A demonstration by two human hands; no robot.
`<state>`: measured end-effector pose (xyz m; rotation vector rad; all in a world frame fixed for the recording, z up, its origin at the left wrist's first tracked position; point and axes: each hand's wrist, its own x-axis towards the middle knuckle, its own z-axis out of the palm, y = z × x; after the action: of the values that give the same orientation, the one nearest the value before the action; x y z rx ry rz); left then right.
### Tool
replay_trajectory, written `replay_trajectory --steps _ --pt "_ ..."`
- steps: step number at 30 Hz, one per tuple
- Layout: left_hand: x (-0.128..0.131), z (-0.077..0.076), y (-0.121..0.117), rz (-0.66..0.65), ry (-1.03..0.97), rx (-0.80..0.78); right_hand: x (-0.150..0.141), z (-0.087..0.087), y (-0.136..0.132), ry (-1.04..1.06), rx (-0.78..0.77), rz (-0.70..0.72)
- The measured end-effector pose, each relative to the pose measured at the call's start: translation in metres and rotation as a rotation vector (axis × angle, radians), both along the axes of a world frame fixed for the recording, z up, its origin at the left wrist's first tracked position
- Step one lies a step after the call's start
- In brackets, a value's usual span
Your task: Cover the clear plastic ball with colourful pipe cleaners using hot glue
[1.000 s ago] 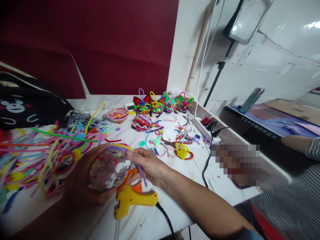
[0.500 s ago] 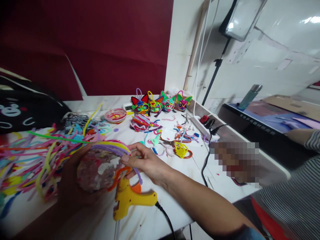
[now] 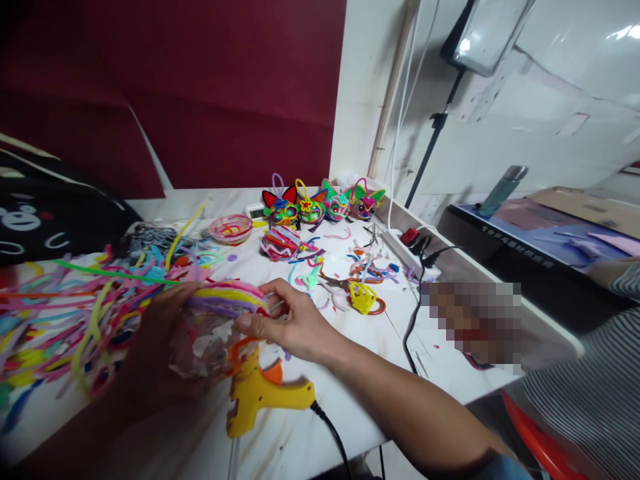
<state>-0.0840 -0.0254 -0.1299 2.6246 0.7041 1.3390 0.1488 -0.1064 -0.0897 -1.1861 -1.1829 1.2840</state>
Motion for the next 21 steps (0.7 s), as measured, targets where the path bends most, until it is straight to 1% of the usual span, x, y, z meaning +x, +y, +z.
replay_trajectory --steps 3,9,13,15,19,21 --pt "0.0017 0.0015 -0.0008 -0.011 0.0 0.005 0.0013 -0.0002 -0.0007 -0.055 0.027 0.005" --pt "0.0059 -0.0022 -0.0025 -0.069 -0.072 -0.103 0.0047 0.0007 -0.0014 -0.154 0.08 0.038" --pt "0.0048 -0.0035 -0.0007 -0.081 -0.078 -0.006 0.0068 0.0003 -0.0025 -0.244 0.117 -0.019" --pt "0.0039 -0.0027 -0.0009 -0.064 -0.067 0.02 0.0075 -0.0015 -0.0034 -0.266 0.128 -0.055" --pt "0.0025 -0.0011 -0.0035 -0.03 -0.048 0.025 0.0072 -0.0054 -0.004 -0.241 0.151 -0.07" --pt "0.0018 -0.0007 -0.0038 -0.018 -0.049 0.043 0.0066 -0.0046 -0.0035 -0.219 0.167 -0.063"
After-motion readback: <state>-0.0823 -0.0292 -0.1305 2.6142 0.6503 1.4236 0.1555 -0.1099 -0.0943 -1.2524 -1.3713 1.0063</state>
